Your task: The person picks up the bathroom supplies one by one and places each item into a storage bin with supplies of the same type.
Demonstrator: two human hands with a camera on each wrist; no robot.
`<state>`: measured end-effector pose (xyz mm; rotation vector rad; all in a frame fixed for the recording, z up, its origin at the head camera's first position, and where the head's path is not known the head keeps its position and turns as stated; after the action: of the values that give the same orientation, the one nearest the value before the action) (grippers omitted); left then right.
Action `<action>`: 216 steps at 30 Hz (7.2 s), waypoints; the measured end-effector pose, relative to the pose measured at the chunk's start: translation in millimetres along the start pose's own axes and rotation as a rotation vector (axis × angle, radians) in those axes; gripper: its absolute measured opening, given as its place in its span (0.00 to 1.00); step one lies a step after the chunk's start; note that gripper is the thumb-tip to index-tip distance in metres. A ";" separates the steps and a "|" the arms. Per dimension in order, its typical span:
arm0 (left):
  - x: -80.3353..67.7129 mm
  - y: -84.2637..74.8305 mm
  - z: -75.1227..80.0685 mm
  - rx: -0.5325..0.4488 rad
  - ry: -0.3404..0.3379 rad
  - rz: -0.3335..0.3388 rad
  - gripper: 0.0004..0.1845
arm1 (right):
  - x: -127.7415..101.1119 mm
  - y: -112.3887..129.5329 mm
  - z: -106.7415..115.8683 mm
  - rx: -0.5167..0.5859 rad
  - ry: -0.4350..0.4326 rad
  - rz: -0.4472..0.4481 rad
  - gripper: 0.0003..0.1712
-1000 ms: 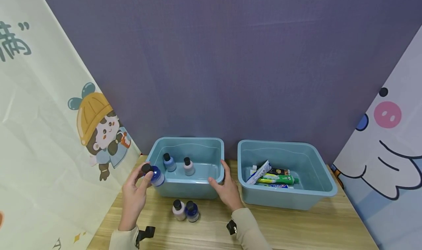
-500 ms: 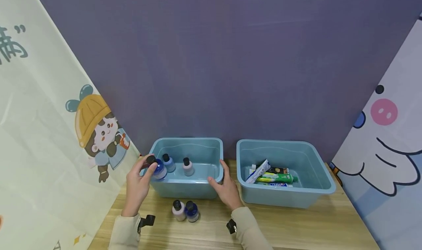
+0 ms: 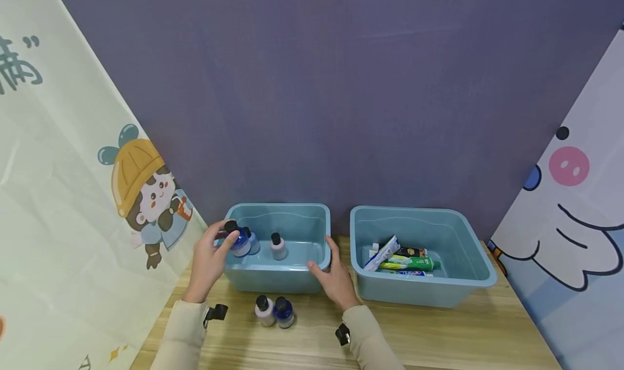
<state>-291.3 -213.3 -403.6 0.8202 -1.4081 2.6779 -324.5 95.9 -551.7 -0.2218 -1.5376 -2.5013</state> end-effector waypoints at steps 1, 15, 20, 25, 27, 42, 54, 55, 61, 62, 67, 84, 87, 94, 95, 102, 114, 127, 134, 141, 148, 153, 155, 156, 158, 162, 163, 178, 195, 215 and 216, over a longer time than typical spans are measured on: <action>1.9 -0.4 -0.7 0.006 0.005 -0.001 0.20 | -0.1 -0.1 0.1 0.001 0.000 -0.001 0.50; 23.3 -4.9 -12.8 0.113 0.128 0.023 0.24 | 0.4 -1.2 0.4 0.013 0.005 -0.002 0.51; 28.1 -3.8 -18.6 0.160 0.166 0.017 0.24 | 0.1 -2.0 0.0 0.012 0.009 -0.007 0.51; 34.0 -2.1 -23.4 0.211 0.193 0.012 0.23 | -0.4 -1.6 0.2 0.012 0.008 -0.011 0.51; 36.1 -2.4 -24.2 0.220 0.203 0.013 0.22 | -0.7 -1.5 0.2 0.011 0.011 -0.015 0.51; 49.5 -0.8 -38.5 0.338 0.273 0.008 0.23 | -0.9 -2.3 -1.5 0.041 0.012 -0.013 0.50; 68.7 8.5 -47.0 0.381 0.318 0.073 0.24 | -1.6 -3.8 -2.5 0.084 0.008 -0.020 0.49; 70.1 9.4 -47.3 0.390 0.322 0.075 0.24 | -1.5 -4.2 -2.7 0.085 0.007 -0.023 0.49; 78.3 14.7 -50.7 0.438 0.347 0.093 0.25 | -1.5 -4.3 -3.2 0.089 0.007 -0.022 0.49; 79.6 15.4 -51.9 0.447 0.355 0.096 0.25 | -1.5 -4.2 -3.2 0.090 0.008 -0.021 0.49; 86.4 18.4 -57.4 0.496 0.384 0.088 0.24 | -1.8 -3.5 -3.8 0.100 0.010 -0.026 0.49; 96.9 18.4 -67.6 0.591 0.425 0.109 0.07 | -0.4 -3.5 -6.5 0.102 0.024 -0.040 0.49; 92.8 24.7 -71.4 0.642 0.504 0.142 0.05 | -0.2 -4.1 -7.3 0.112 0.030 -0.038 0.49; 83.9 36.7 -77.2 0.672 0.591 0.156 0.04 | -0.3 -6.0 -7.5 0.122 0.032 -0.045 0.49; 82.4 36.3 -76.5 0.674 0.596 0.151 0.04 | -0.3 -6.3 -7.4 0.121 0.032 -0.047 0.49; 67.7 27.8 -69.8 0.651 0.612 0.119 0.05 | -0.2 -7.1 -6.2 0.121 0.026 -0.034 0.49; 36.0 15.2 -51.1 0.505 0.494 0.022 0.05 | 0.4 -3.5 -5.4 0.108 0.023 -0.035 0.48; -4.2 8.3 -28.8 0.302 0.141 -0.063 0.04 | 1.6 -5.7 -6.5 0.100 0.026 -0.031 0.49; -30.6 1.8 -20.1 0.151 -0.024 -0.172 0.04 | 0.5 -7.0 -7.1 0.113 0.026 -0.031 0.49; -54.4 -3.0 -17.9 0.031 -0.114 -0.249 0.03 | 0.2 -7.6 -7.0 0.111 0.020 -0.032 0.49; -75.5 4.5 -15.0 -0.106 -0.182 -0.249 0.06 | 0.1 -7.3 -7.7 0.112 0.025 -0.031 0.49; -90.0 18.6 -21.1 -0.163 -0.156 -0.133 0.08 | -1.5 -7.4 -8.2 0.115 0.020 -0.033 0.48; -97.2 26.9 -23.9 -0.204 -0.158 -0.078 0.08 | -3.1 -7.8 -9.5 0.119 0.023 -0.038 0.48; -100.8 31.4 -25.5 -0.218 -0.166 -0.049 0.08 | -3.8 -8.2 -10.3 0.122 0.025 -0.042 0.48; -107.7 40.0 -29.2 -0.242 -0.170 0.008 0.07 | -5.1 -9.1 -11.5 0.124 0.028 -0.049 0.48; -116.3 52.0 -38.7 -0.242 -0.145 0.087 0.07 | -4.3 -9.9 -11.6 0.132 0.030 -0.054 0.49; -118.0 54.3 -41.4 -0.244 -0.127 0.102 0.07 | -3.9 -9.8 -11.3 0.133 0.029 -0.053 0.49; -135.3 85.1 -75.9 -0.201 0.078 0.202 0.16 | -1.4 -9.1 -9.7 0.124 0.026 -0.037 0.48; -138.2 108.1 -85.9 -0.117 0.137 0.279 0.19 | -1.2 -8.0 -9.0 0.123 0.015 -0.038 0.48; -144.1 120.8 -98.3 -0.177 0.286 0.288 0.20 | -2.4 -11.4 -8.1 0.136 0.016 -0.054 0.48; -144.3 121.4 -98.6 -0.189 0.285 0.289 0.20 | -2.2 -11.4 -8.3 0.138 0.019 -0.058 0.48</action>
<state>-239.8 -176.7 -606.8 0.2225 -1.7793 2.6551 -325.3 93.7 -565.8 -0.1337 -1.7234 -2.4193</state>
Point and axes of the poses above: each hand's wrist, its own x-axis towards the middle knuckle, its own z-axis out of the back of the hand, y = z × x, the point moved 8 cm from there along x, towards the middle knuckle, and after that the axes turned 8 degrees about z, right-handed, at the moved point
